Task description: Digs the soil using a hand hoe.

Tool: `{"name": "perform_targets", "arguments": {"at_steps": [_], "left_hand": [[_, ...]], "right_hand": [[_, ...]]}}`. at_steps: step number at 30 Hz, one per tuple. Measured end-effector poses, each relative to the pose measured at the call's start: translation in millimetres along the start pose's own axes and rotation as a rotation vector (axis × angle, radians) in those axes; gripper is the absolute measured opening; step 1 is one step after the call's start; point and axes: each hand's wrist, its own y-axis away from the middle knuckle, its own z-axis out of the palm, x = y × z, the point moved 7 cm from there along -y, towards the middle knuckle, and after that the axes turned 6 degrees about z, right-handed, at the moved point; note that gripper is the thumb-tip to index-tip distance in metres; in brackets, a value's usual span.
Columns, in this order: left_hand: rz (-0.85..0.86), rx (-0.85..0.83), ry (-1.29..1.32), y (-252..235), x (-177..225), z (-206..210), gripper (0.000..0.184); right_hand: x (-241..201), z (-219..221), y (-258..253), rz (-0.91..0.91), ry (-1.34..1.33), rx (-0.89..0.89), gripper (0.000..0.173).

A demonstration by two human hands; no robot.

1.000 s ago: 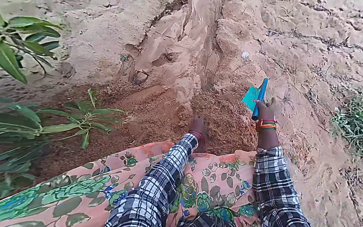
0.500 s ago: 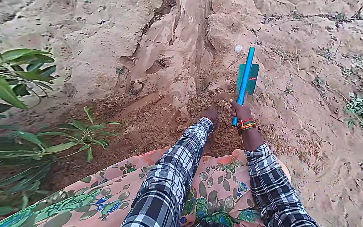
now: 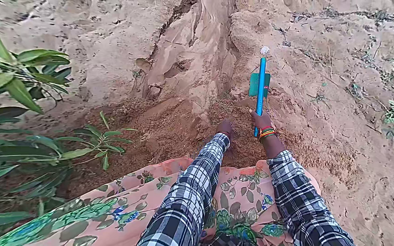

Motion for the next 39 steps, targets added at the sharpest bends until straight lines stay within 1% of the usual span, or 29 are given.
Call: {"name": "perform_targets", "arguments": {"at_steps": [2,3,6,8,9,10,11,12,13,14,16,17,18,21,23,24,25,27,29,30,31,32,33,35,36,37,39], "left_hand": [[-0.02,0.026,0.067,1.2,-3.4,2.1,0.038],[-0.026,0.027,0.091,1.4,-4.3,3.3,0.039],[-0.021,0.056,0.13,-3.6,-8.9,6.4,0.042],[-0.013,0.05,0.121,-4.9,-10.6,8.7,0.044],[-0.01,0.047,0.125,-4.4,-10.2,8.4,0.044],[-0.01,0.045,0.131,-4.3,-9.4,7.4,0.044],[-0.008,0.044,0.141,-4.4,-8.7,7.1,0.044],[-0.006,0.043,0.151,-4.5,-9.2,7.1,0.044],[-0.004,0.044,0.162,-4.2,-10.5,7.7,0.044],[0.001,0.048,0.175,-3.7,-12.1,9.3,0.043],[0.0,0.057,0.193,-3.5,-14.2,9.9,0.041],[-0.008,0.053,0.201,-1.8,-15.1,12.5,0.041],[-0.015,0.055,0.209,-1.3,-14.8,10.8,0.041],[-0.038,0.022,0.256,3.3,-15.5,14.5,0.042],[-0.038,0.007,0.278,1.8,-19.4,12.8,0.042],[-0.033,-0.003,0.291,1.6,-21.0,13.8,0.042],[-0.026,-0.007,0.302,0.6,-21.8,14.4,0.042],[-0.013,-0.005,0.321,-2.2,-22.7,15.0,0.042],[-0.004,0.01,0.343,-4.2,-23.9,15.9,0.042],[-0.001,0.015,0.333,-5.9,-24.8,16.4,0.042],[0.001,0.012,0.321,-8.0,-25.5,17.7,0.042],[0.0,0.011,0.315,-9.4,-25.9,18.7,0.043],[-0.001,0.008,0.319,-9.7,-25.6,18.7,0.042],[-0.017,0.003,0.331,-3.8,-25.0,17.5,0.041],[-0.033,-0.003,0.34,0.8,-23.1,16.7,0.04],[-0.06,-0.008,0.36,7.8,-21.4,18.3,0.04],[-0.093,0.022,0.406,13.1,-23.8,17.5,0.043]], "right_hand": [[-11.5,-1.7,7.1,-0.08,0.017,0.022,0.045],[-20.5,-3.3,13.6,-0.161,-0.007,0.032,0.045],[-58.3,-2.1,46.9,-0.523,-0.194,-0.024,0.036],[-78.2,1.4,75.8,-0.712,-0.259,-0.067,0.032],[-81.9,4.9,86.6,-0.762,-0.27,-0.067,0.031],[-81.0,10.5,94.7,-0.776,-0.272,-0.061,0.031],[-73.9,18.3,98.2,-0.752,-0.266,-0.051,0.032],[-59.4,28.3,97.0,-0.672,-0.24,-0.043,0.034],[-36.7,39.6,92.1,-0.529,-0.182,-0.043,0.038],[-8.0,50.5,85.3,-0.335,-0.094,-0.056,0.046],[41.0,65.8,74.0,0.055,0.08,-0.133,0.057],[53.0,67.5,76.6,0.172,0.124,-0.164,0.059],[52.1,66.9,78.9,0.213,0.138,-0.162,0.058],[46.9,63.2,77.7,0.192,0.058,-0.107,0.05],[36.9,62.5,78.1,0.132,-0.029,-0.098,0.046],[28.6,59.4,81.1,0.066,-0.068,-0.098,0.046],[16.4,55.6,84.4,-0.036,-0.114,-0.1,0.043],[-16.6,47.7,93.1,-0.331,-0.234,-0.115,0.038],[-46.9,41.4,102.4,-0.589,-0.272,-0.14,0.035],[-55.5,41.1,104.0,-0.683,-0.288,-0.141,0.033],[-54.9,42.9,104.2,-0.719,-0.293,-0.129,0.033],[-44.3,47.0,103.0,-0.678,-0.275,-0.105,0.034],[-23.8,53.5,100.4,-0.547,-0.211,-0.086,0.037],[28.3,66.7,95.3,-0.117,-0.035,-0.112,0.047],[46.9,67.7,95.2,0.082,0.028,-0.137,0.052],[57.2,64.1,95.6,0.186,0.051,-0.128,0.054],[53.9,56.1,89.8,0.229,0.01,-0.089,0.054]]}}
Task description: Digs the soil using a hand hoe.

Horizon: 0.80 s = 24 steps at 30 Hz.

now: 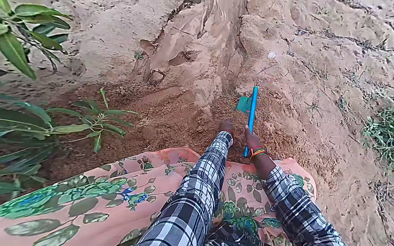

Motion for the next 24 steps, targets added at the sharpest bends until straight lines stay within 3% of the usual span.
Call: {"name": "perform_targets", "arguments": {"at_steps": [4,9,12,15,21,24], "left_hand": [[-0.019,-0.007,0.088,14.9,-24.2,-1.0,0.041],[0.044,0.025,0.159,-1.0,-44.4,4.0,0.044],[0.075,0.086,0.21,3.1,-47.2,0.7,0.047],[0.083,0.203,0.249,15.0,-39.5,-13.3,0.046],[0.138,0.54,0.326,23.7,-22.7,-67.3,0.047],[0.121,0.457,0.168,9.5,-8.3,-84.3,0.045]], "right_hand": [[-14.2,-3.7,6.9,-0.107,-0.176,-0.027,0.046],[-82.8,-19.9,53.9,-0.772,-0.182,-0.014,0.038],[-94.9,-25.8,65.2,-0.917,-0.172,0.055,0.043],[-79.4,-31.0,43.1,-0.872,-0.186,0.114,0.04],[-64.3,-45.6,-36.0,-0.482,-0.143,0.177,0.049],[-55.3,-57.3,-75.8,-0.316,-0.089,0.235,0.057]]}}
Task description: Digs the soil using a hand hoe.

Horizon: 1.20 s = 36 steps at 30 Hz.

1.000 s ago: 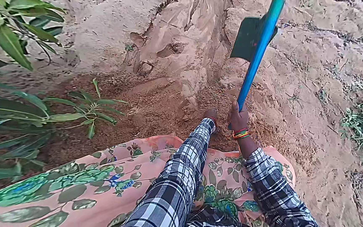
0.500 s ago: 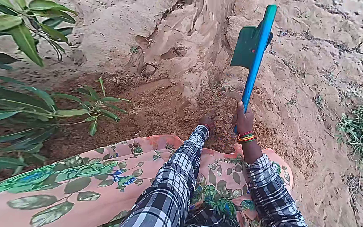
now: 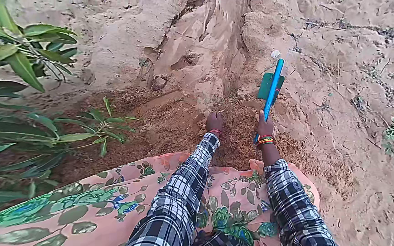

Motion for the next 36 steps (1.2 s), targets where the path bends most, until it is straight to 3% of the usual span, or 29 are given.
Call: {"name": "perform_targets", "arguments": {"at_steps": [3,5,8,11,13,15,20,30,36], "left_hand": [[-0.026,-0.325,-0.189,-16.2,-1.3,22.5,0.046],[-0.02,-0.409,-0.31,-19.8,-2.3,35.1,0.043],[0.002,-0.167,-0.318,-9.9,13.4,23.6,0.046],[0.193,-0.004,-0.272,-10.3,42.1,16.0,0.041],[0.347,-0.054,-0.267,-19.5,52.4,27.4,0.04],[0.397,-0.144,-0.311,-37.5,51.8,44.9,0.04],[0.208,-0.392,-0.567,-67.7,30.2,78.7,0.056],[0.084,-0.367,-0.619,-67.4,36.3,72.3,0.044],[0.187,-0.34,-0.636,-73.0,26.0,71.4,0.043]], "right_hand": [[3.8,-6.0,-7.0,0.047,0.051,0.02,0.06],[0.2,-5.3,-7.9,0.041,0.059,-0.014,0.058],[-2.6,-6.3,-3.2,0.07,0.02,-0.061,0.05],[-6.0,-6.7,-0.7,0.15,-0.029,-0.123,0.043],[2.3,-3.7,-1.9,0.174,-0.062,-0.126,0.039],[9.3,-1.8,-4.8,0.177,-0.072,-0.116,0.04],[11.9,-4.0,-10.8,0.209,-0.087,-0.113,0.042],[10.4,-2.3,-11.2,0.138,0.025,-0.059,0.042],[-1.8,-7.1,-1.6,0.052,0.181,-0.003,0.048]]}}
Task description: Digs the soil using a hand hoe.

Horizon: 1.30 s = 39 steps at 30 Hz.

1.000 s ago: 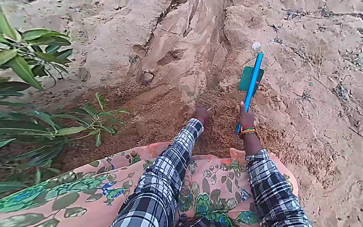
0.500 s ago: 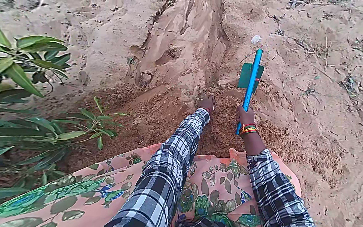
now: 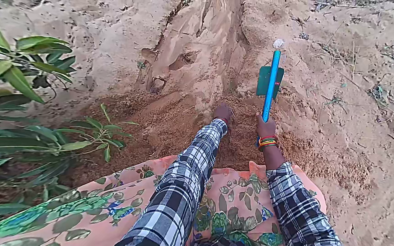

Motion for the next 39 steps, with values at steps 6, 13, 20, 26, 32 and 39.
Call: {"name": "perform_targets", "arguments": {"at_steps": [6,13,20,26,32,39], "left_hand": [[-0.007,0.016,0.108,22.1,-0.4,9.7,0.042],[-0.006,0.157,0.345,58.9,-7.5,26.5,0.041],[-0.097,0.248,0.46,103.1,-33.6,48.5,0.039],[-0.11,0.252,0.468,99.1,-35.5,32.9,0.044],[0.115,0.255,0.292,60.6,23.0,-3.9,0.043],[-0.12,-0.072,0.061,24.2,7.6,-1.4,0.04]], "right_hand": [[-23.9,17.4,29.2,-0.264,-0.138,-0.155,0.044],[-12.3,53.5,29.9,-0.018,-0.107,-0.49,0.036],[9.9,53.2,28.4,0.084,0.066,-0.416,0.049],[-34.4,35.4,44.4,-0.304,-0.085,-0.304,0.043],[-31.6,19.1,40.5,-0.358,-0.047,-0.127,0.047],[-23.0,16.5,27.4,-0.285,-0.064,-0.122,0.052]]}}
